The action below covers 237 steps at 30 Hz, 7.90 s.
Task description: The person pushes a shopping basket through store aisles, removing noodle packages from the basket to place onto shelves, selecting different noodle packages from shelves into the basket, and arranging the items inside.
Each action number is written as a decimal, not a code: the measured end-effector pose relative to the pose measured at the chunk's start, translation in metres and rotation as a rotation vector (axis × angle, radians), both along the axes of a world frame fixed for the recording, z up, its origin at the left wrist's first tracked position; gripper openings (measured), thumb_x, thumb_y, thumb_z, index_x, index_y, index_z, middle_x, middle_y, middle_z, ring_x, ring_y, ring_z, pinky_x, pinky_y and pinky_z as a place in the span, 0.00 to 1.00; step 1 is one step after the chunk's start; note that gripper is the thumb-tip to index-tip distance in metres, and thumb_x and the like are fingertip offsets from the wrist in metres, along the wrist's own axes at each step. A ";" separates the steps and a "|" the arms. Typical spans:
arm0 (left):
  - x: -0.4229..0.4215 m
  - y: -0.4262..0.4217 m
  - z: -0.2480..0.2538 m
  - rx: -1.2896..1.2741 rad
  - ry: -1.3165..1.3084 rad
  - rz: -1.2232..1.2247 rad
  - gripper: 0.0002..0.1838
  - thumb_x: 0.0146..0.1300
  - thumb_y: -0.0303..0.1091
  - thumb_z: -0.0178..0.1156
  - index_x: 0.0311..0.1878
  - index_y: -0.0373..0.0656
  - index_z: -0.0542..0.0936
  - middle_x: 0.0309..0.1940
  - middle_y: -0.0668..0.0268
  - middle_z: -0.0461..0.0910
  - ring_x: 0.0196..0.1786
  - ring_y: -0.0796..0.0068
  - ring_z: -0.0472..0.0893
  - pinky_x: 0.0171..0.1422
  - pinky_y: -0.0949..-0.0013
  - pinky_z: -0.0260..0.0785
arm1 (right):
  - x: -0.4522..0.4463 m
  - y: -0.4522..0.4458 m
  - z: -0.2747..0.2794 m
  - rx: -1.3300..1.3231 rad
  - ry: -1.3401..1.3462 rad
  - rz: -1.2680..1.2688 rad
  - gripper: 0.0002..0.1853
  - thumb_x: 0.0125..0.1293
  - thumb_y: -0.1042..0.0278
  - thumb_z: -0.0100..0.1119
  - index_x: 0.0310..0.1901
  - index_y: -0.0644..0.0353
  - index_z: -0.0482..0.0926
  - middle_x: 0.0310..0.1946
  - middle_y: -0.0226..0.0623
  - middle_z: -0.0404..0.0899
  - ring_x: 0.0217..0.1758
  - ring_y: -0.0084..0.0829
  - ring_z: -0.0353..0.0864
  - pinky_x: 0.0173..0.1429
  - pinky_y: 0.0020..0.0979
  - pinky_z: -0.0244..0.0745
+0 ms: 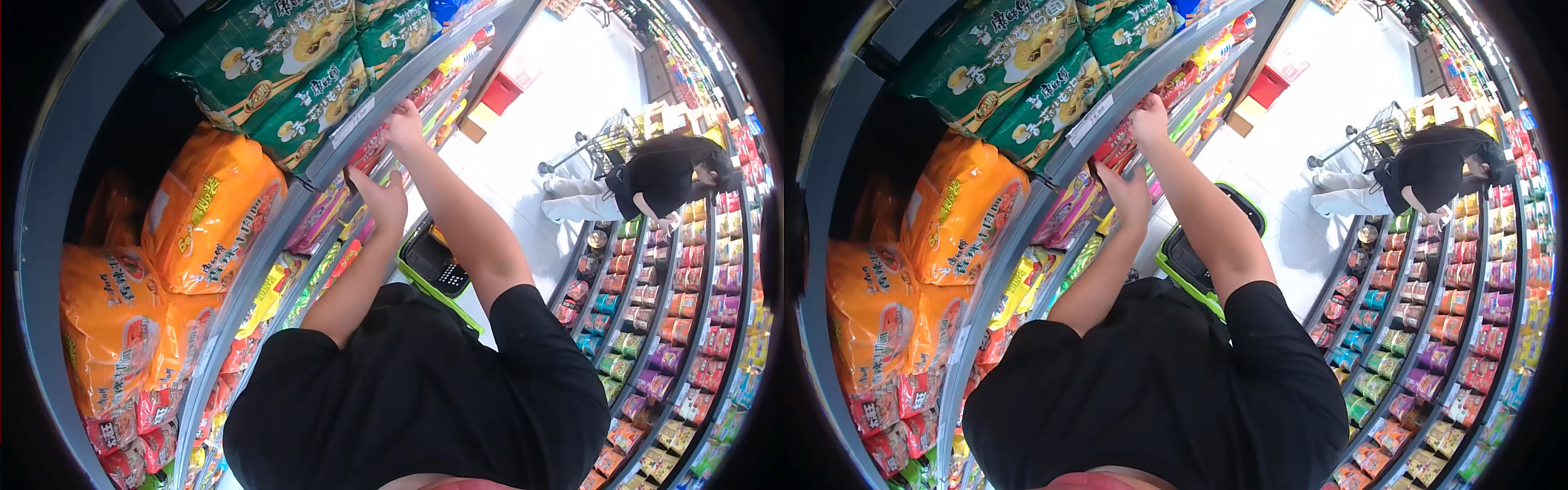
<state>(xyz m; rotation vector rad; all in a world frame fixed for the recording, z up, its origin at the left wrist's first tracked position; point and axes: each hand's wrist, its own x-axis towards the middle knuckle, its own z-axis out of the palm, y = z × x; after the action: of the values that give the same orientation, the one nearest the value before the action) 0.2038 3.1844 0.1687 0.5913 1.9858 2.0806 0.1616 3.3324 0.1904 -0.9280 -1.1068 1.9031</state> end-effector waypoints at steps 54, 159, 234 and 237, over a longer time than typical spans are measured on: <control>0.102 -0.136 -0.162 -1.143 0.417 -1.643 0.36 0.59 0.70 0.73 0.52 0.44 0.90 0.44 0.55 0.91 0.51 0.59 0.89 0.58 0.59 0.79 | 0.443 -0.277 -0.170 0.260 -1.169 0.807 0.26 0.64 0.40 0.65 0.54 0.51 0.90 0.51 0.46 0.90 0.57 0.50 0.88 0.62 0.49 0.81; 0.023 -1.974 -0.258 -1.083 1.013 -1.738 0.20 0.63 0.47 0.63 0.53 0.49 0.89 0.51 0.51 0.89 0.56 0.45 0.87 0.61 0.44 0.79 | 0.349 -2.111 -0.248 0.127 -1.380 0.772 0.30 0.62 0.36 0.60 0.55 0.50 0.91 0.57 0.44 0.89 0.63 0.47 0.87 0.67 0.46 0.81; -0.169 -3.413 -0.221 -1.093 0.864 -1.457 0.17 0.61 0.48 0.67 0.48 0.50 0.90 0.47 0.55 0.90 0.54 0.50 0.87 0.64 0.49 0.77 | 0.146 -3.543 -0.284 0.066 -1.279 0.847 0.29 0.64 0.41 0.60 0.56 0.56 0.90 0.57 0.51 0.88 0.64 0.52 0.86 0.68 0.47 0.79; -0.169 -3.463 -0.219 -1.065 0.860 -1.422 0.15 0.62 0.46 0.67 0.46 0.50 0.90 0.45 0.55 0.90 0.52 0.49 0.87 0.63 0.49 0.77 | 0.147 -3.587 -0.267 0.051 -1.272 0.841 0.31 0.64 0.39 0.61 0.56 0.55 0.90 0.57 0.51 0.88 0.64 0.52 0.86 0.67 0.48 0.79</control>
<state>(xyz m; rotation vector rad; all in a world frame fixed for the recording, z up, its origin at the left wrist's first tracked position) 0.0348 -0.2787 -0.0500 1.8997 1.5862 -0.1274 0.3081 -0.2547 -0.0766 -1.9515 -2.5671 1.7316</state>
